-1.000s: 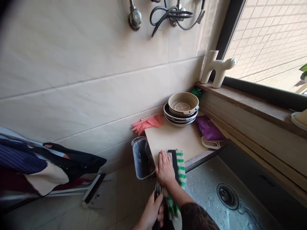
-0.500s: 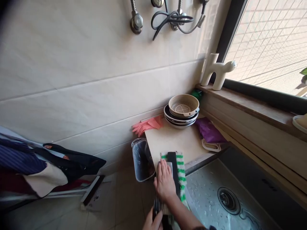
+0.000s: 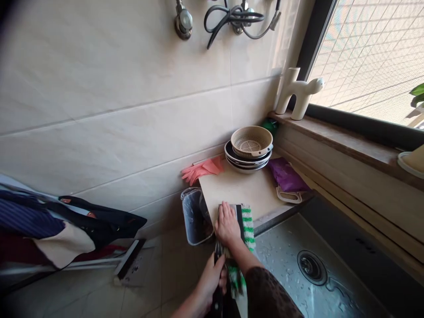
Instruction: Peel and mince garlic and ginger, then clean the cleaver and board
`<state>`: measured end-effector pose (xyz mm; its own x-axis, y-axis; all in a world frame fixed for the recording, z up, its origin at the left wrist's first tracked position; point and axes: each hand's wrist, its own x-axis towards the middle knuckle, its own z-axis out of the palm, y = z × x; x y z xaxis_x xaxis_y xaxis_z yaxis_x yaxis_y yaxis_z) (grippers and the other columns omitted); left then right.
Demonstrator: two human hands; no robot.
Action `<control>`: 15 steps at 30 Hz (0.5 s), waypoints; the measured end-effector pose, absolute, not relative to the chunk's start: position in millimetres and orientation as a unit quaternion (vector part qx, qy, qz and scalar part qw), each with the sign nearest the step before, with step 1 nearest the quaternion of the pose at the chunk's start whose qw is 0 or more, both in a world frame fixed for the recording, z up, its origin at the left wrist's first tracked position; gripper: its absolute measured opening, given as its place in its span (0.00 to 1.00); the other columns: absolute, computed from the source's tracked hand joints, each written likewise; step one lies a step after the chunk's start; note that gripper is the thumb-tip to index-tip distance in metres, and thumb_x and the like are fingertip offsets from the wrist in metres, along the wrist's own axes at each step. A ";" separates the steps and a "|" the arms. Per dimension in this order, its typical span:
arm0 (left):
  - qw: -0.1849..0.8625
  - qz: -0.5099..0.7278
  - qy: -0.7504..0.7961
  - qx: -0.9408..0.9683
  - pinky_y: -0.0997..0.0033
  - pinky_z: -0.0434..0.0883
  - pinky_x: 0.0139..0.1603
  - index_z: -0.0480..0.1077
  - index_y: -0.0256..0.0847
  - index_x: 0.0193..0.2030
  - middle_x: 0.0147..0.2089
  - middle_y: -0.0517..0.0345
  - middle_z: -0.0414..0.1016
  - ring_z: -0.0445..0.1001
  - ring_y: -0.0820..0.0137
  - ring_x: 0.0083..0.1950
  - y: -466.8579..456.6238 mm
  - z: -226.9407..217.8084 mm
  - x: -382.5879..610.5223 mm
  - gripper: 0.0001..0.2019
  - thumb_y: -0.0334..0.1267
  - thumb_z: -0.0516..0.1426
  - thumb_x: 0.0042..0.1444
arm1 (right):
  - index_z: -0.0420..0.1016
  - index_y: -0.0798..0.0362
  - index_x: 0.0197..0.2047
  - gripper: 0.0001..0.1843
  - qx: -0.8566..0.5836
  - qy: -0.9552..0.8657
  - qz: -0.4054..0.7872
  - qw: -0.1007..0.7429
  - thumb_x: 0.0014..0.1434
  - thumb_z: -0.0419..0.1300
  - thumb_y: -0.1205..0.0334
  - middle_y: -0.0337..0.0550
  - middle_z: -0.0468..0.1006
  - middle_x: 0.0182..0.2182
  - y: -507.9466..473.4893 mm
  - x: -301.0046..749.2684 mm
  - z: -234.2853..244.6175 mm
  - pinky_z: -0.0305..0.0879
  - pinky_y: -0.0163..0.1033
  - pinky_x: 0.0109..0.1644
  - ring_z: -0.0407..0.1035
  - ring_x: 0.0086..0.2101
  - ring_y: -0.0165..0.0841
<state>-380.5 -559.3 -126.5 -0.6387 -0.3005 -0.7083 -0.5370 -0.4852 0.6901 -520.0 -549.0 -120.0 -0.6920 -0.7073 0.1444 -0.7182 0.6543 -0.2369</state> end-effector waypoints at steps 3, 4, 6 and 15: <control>0.070 0.760 0.502 -0.406 0.78 0.55 0.14 0.61 0.42 0.48 0.14 0.74 0.53 0.52 0.78 0.13 -556.0 -125.5 -376.1 0.35 0.66 0.58 0.41 | 0.54 0.66 0.65 0.31 0.406 -0.902 0.143 0.025 0.60 0.48 0.62 0.57 0.50 0.67 -547.1 -516.6 -120.0 0.46 0.49 0.66 0.43 0.66 0.43; 0.063 0.754 0.509 -0.410 0.77 0.56 0.15 0.62 0.41 0.47 0.13 0.73 0.54 0.54 0.77 0.13 -554.0 -128.2 -370.3 0.35 0.65 0.59 0.40 | 0.53 0.65 0.66 0.32 0.413 -0.899 0.143 0.034 0.60 0.48 0.62 0.56 0.49 0.67 -544.2 -511.0 -122.2 0.46 0.49 0.66 0.41 0.66 0.43; 0.055 0.747 0.518 -0.413 0.77 0.57 0.16 0.64 0.40 0.46 0.13 0.71 0.55 0.56 0.76 0.14 -551.2 -132.4 -362.6 0.33 0.63 0.61 0.40 | 0.52 0.64 0.66 0.32 0.417 -0.896 0.142 0.050 0.60 0.48 0.62 0.54 0.46 0.68 -540.2 -503.4 -126.0 0.46 0.49 0.67 0.38 0.66 0.42; 0.061 0.748 0.515 -0.413 0.79 0.56 0.14 0.62 0.39 0.50 0.16 0.72 0.57 0.55 0.78 0.13 -560.1 -127.5 -375.3 0.31 0.59 0.61 0.45 | 0.56 0.66 0.64 0.31 0.417 -0.897 0.138 0.044 0.61 0.48 0.61 0.58 0.50 0.67 -546.2 -512.7 -122.9 0.47 0.49 0.66 0.43 0.65 0.43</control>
